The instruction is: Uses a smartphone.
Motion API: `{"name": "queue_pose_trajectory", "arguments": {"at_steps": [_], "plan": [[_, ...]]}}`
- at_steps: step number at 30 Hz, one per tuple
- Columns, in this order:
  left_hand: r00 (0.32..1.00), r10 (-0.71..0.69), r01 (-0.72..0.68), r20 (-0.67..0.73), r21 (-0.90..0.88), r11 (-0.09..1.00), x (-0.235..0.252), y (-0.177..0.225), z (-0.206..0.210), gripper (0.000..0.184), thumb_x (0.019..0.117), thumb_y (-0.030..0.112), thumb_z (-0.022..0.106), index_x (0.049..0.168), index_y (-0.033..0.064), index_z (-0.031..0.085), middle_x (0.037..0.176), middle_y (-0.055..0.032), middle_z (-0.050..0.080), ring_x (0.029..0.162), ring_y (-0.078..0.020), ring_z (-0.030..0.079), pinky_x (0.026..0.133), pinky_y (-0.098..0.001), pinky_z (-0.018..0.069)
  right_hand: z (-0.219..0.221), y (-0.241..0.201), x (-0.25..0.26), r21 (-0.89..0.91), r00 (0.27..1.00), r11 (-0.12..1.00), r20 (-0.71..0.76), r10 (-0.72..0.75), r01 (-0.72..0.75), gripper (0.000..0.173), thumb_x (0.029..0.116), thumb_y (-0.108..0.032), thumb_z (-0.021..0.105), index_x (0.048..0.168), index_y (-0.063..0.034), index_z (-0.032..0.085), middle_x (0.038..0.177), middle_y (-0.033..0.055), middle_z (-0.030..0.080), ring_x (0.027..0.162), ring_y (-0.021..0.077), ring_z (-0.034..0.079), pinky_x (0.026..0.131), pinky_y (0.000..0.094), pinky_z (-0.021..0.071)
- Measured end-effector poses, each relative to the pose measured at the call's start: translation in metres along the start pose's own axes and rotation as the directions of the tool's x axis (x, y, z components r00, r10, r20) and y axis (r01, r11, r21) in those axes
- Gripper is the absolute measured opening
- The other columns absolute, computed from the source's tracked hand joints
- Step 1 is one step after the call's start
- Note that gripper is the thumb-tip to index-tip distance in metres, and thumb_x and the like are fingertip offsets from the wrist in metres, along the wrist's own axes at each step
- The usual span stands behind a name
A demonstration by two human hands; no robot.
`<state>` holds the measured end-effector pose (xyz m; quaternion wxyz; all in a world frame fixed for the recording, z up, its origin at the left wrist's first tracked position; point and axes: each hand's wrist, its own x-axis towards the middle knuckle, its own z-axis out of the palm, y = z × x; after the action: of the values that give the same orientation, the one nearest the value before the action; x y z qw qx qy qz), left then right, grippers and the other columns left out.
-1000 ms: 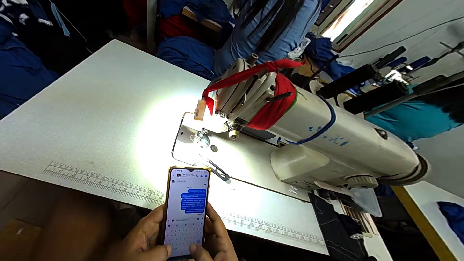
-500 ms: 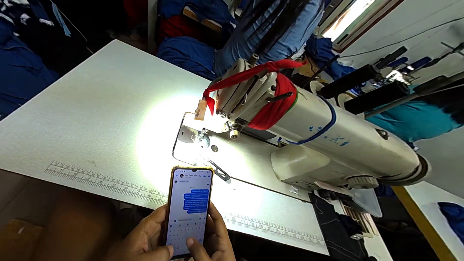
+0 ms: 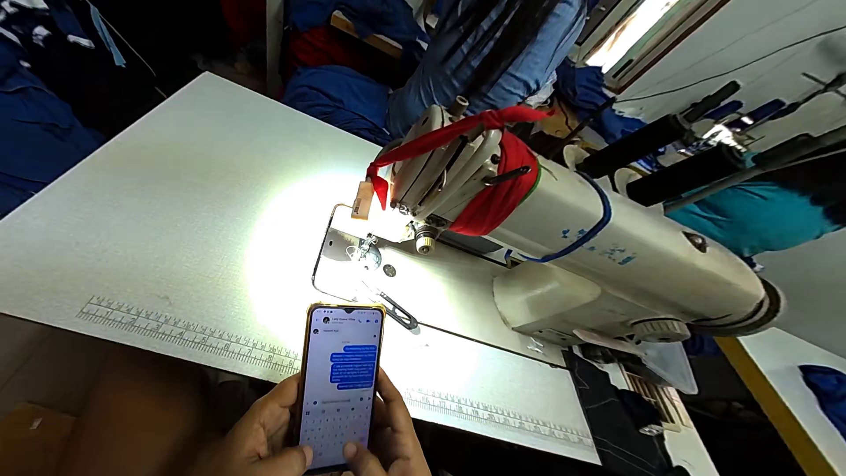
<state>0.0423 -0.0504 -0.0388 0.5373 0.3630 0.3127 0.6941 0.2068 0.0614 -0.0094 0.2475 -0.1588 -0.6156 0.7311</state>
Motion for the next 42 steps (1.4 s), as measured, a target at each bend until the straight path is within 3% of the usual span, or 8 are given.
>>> {"name": "queue_pose_trajectory", "arguments": {"at_steps": [8,15,21,23,28,36,39,42], "plan": [[0.999,0.011,-0.011,0.032,-0.027,1.000,0.000,-0.001,-0.001,0.064,0.0893,-0.012,0.051,0.147,0.0121,0.040,0.137,-0.0053,0.062,0.116,-0.0192,0.067,0.087,-0.0368,0.0622,0.000,-0.001,-0.001,-0.011,1.000,1.000,-0.009,0.003,-0.003,0.077,0.0917,0.013,0.051,0.153,0.0152,0.005,0.143,0.0184,0.053,0.122,0.0174,0.064,0.100,0.0374,0.0573],[0.999,0.009,-0.008,-0.040,0.015,1.000,-0.001,-0.002,0.002,0.058,0.0918,-0.013,0.049,0.145,0.0100,0.042,0.134,-0.0052,0.064,0.114,-0.0185,0.068,0.088,-0.0360,0.0622,-0.004,0.001,-0.001,0.019,0.998,1.000,0.059,-0.011,0.009,0.086,0.0868,0.015,0.056,0.154,0.0135,0.002,0.146,0.0188,0.050,0.124,0.0191,0.062,0.100,0.0392,0.0573],[1.000,0.015,-0.015,0.021,-0.028,0.999,-0.001,-0.001,0.001,0.061,0.0908,-0.011,0.051,0.146,0.0130,0.042,0.137,-0.0058,0.063,0.115,-0.0198,0.068,0.084,-0.0370,0.0628,-0.005,0.002,-0.001,0.066,0.999,0.997,-0.026,-0.037,0.039,0.056,0.1023,0.003,0.042,0.153,0.0105,0.020,0.136,0.0094,0.063,0.116,0.0139,0.067,0.096,0.0363,0.0589],[1.000,0.011,-0.010,0.029,-0.016,1.000,-0.001,0.000,0.001,0.062,0.0904,-0.011,0.051,0.147,0.0133,0.041,0.138,-0.0041,0.062,0.116,-0.0188,0.067,0.086,-0.0365,0.0625,-0.003,0.002,-0.001,0.045,0.998,0.998,-0.049,-0.036,0.038,0.054,0.1013,0.006,0.039,0.152,0.0123,0.019,0.134,0.0102,0.063,0.115,0.0135,0.067,0.096,0.0360,0.0587],[0.998,0.038,-0.037,0.044,-0.019,0.999,0.001,-0.001,0.002,0.066,0.0887,-0.013,0.052,0.149,0.0098,0.039,0.139,-0.0041,0.060,0.120,-0.0181,0.065,0.094,-0.0368,0.0596,0.008,0.000,-0.001,-0.097,0.992,0.994,-0.116,-0.053,0.042,0.064,0.0975,0.006,0.053,0.149,0.0155,0.017,0.133,0.0132,0.062,0.113,0.0115,0.067,0.095,0.0315,0.0591],[1.000,0.027,-0.027,-0.002,0.012,1.000,-0.001,-0.001,0.002,0.059,0.0917,-0.012,0.048,0.147,0.0096,0.041,0.136,-0.0058,0.063,0.115,-0.0188,0.068,0.089,-0.0367,0.0619,-0.008,0.003,-0.002,0.038,0.998,0.999,0.054,-0.032,0.030,0.074,0.0907,0.015,0.047,0.154,0.0106,0.009,0.143,0.0128,0.055,0.121,0.0169,0.064,0.097,0.0390,0.0588],[0.999,0.026,-0.026,-0.023,0.018,0.999,0.000,-0.001,0.004,0.057,0.0929,-0.012,0.047,0.145,0.0095,0.042,0.134,-0.0062,0.064,0.115,-0.0184,0.068,0.087,-0.0359,0.0620,-0.009,0.005,-0.002,0.072,0.995,0.996,0.070,-0.064,0.059,0.073,0.0937,0.010,0.049,0.155,0.0083,0.011,0.143,0.0108,0.056,0.122,0.0166,0.063,0.099,0.0399,0.0572],[0.998,0.049,-0.048,-0.027,0.048,0.998,0.001,0.001,0.007,0.057,0.0934,-0.010,0.055,0.145,0.0107,0.043,0.135,-0.0041,0.064,0.115,-0.0167,0.068,0.088,-0.0335,0.0620,-0.007,0.005,-0.001,0.084,0.996,0.994,0.049,-0.074,0.069,0.067,0.0999,0.002,0.051,0.156,0.0057,0.014,0.141,0.0093,0.058,0.120,0.0160,0.064,0.098,0.0392,0.0581]]}}
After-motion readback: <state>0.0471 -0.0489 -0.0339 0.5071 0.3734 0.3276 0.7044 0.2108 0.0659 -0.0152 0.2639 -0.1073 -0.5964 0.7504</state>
